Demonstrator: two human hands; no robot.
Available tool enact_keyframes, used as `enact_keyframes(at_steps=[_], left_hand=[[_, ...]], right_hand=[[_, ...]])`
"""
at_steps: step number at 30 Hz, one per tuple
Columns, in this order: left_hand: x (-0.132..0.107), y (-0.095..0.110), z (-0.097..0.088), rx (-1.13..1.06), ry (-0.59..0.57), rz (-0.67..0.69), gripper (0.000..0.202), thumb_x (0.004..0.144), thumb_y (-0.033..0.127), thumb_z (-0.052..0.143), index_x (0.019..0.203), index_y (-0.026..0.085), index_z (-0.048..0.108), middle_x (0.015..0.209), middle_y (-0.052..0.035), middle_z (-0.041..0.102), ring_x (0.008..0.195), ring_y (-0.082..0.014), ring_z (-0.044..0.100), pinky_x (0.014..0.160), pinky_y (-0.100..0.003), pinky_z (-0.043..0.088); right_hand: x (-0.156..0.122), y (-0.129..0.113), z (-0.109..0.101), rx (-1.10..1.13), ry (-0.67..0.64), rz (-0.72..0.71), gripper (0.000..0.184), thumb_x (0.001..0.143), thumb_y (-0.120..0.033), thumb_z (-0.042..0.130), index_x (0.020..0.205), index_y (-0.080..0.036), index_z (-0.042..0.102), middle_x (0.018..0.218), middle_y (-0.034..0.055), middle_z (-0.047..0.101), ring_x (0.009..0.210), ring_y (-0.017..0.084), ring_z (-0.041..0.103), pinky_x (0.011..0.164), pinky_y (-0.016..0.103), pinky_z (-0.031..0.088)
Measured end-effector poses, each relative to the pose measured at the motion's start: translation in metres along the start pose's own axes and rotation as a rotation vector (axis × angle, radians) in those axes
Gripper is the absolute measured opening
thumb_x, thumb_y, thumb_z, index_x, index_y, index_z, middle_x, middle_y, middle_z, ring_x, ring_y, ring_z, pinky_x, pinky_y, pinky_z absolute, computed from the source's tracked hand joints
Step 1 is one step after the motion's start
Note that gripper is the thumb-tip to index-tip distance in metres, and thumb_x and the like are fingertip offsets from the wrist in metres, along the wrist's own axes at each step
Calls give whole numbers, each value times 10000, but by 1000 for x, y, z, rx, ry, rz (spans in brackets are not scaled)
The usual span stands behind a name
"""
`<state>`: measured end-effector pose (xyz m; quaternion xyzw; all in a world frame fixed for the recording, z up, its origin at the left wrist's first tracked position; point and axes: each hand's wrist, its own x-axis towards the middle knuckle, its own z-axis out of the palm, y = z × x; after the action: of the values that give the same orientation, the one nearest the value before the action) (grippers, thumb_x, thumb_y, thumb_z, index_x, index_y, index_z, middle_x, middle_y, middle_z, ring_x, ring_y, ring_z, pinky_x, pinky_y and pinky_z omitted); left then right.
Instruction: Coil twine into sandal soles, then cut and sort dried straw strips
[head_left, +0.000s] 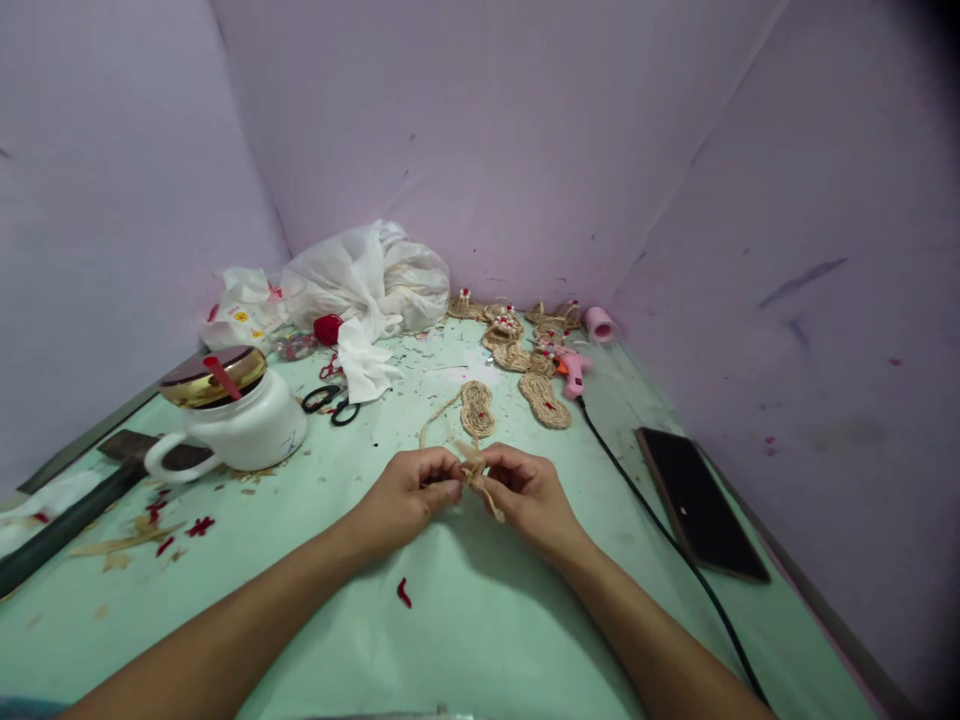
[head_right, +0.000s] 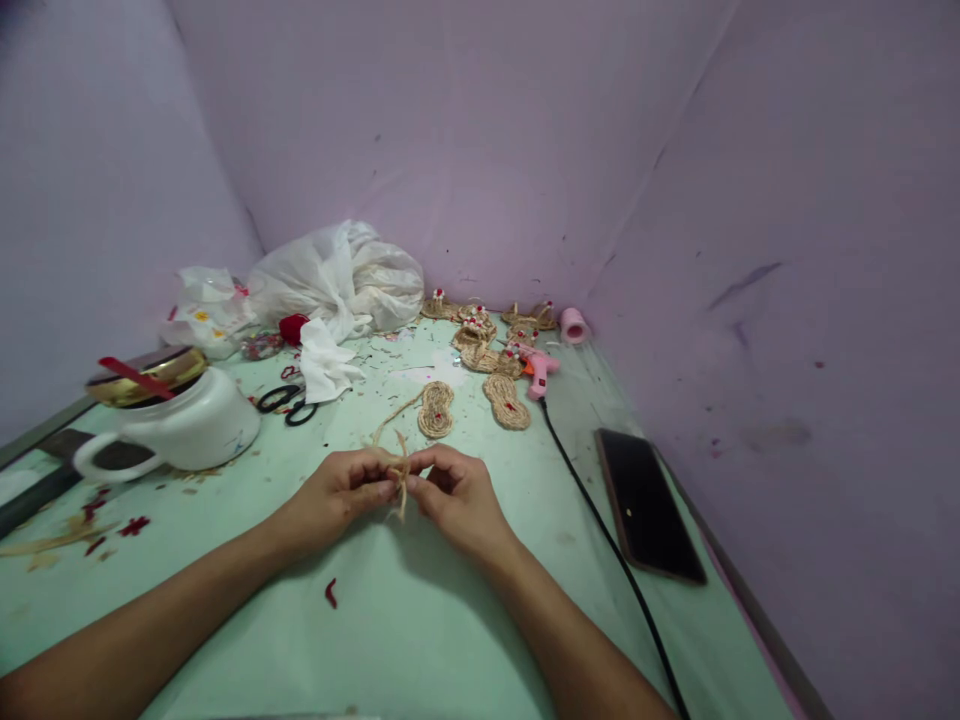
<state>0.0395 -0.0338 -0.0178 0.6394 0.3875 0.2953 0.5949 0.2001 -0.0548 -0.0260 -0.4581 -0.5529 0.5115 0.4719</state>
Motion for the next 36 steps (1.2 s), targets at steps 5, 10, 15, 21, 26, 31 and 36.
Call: enact_keyframes(at_steps=[5, 10, 15, 21, 26, 31, 36], left_hand=[[3, -1, 2, -178, 25, -70, 194, 663, 325, 598, 671, 149, 519, 570, 40, 461, 538, -78, 392, 526, -214, 295], [5, -2, 3, -167, 62, -67, 165, 640, 284, 615, 645, 145, 526, 550, 42, 468, 521, -72, 395, 505, -207, 305], [5, -4, 5, -141, 146, -11, 149, 608, 235, 627, 693, 131, 561, 642, 0, 572, 612, -105, 499, 573, -226, 372], [7, -5, 4, -119, 189, -77, 130, 597, 245, 613, 595, 127, 560, 510, 27, 515, 476, -62, 406, 466, -199, 297], [7, -3, 2, -218, 156, -146, 184, 584, 291, 623, 591, 132, 532, 466, 40, 488, 393, -30, 295, 405, -196, 197], [8, -3, 2, -276, 135, -169, 246, 590, 343, 638, 617, 133, 514, 479, 42, 478, 387, -24, 280, 404, -197, 166], [9, -5, 2, -265, 130, -173, 243, 610, 351, 622, 638, 132, 520, 476, 46, 462, 393, -29, 280, 409, -200, 163]], right_hand=[[2, -1, 4, 75, 45, 83, 181, 615, -311, 676, 683, -157, 609, 394, -67, 458, 354, 66, 387, 382, 201, 301], [5, -1, 14, 150, 112, 151, 164, 587, -278, 664, 627, -155, 563, 450, -56, 497, 371, 53, 386, 386, 193, 312], [6, 0, 21, 201, 194, 181, 152, 598, -262, 651, 601, -151, 547, 430, -68, 474, 346, 42, 370, 356, 178, 286], [6, 5, 18, 316, 188, 254, 207, 566, -288, 718, 614, -139, 582, 436, -52, 514, 334, 49, 413, 341, 174, 316], [7, 5, 16, 362, 156, 297, 248, 541, -309, 741, 643, -124, 611, 442, -26, 554, 333, 53, 431, 340, 173, 335], [8, 6, 15, 376, 141, 307, 240, 543, -301, 744, 628, -128, 601, 429, -33, 541, 333, 55, 433, 335, 172, 346], [9, 8, 14, 370, 130, 297, 230, 564, -298, 735, 601, -134, 579, 420, -38, 526, 322, 50, 416, 324, 172, 339]])
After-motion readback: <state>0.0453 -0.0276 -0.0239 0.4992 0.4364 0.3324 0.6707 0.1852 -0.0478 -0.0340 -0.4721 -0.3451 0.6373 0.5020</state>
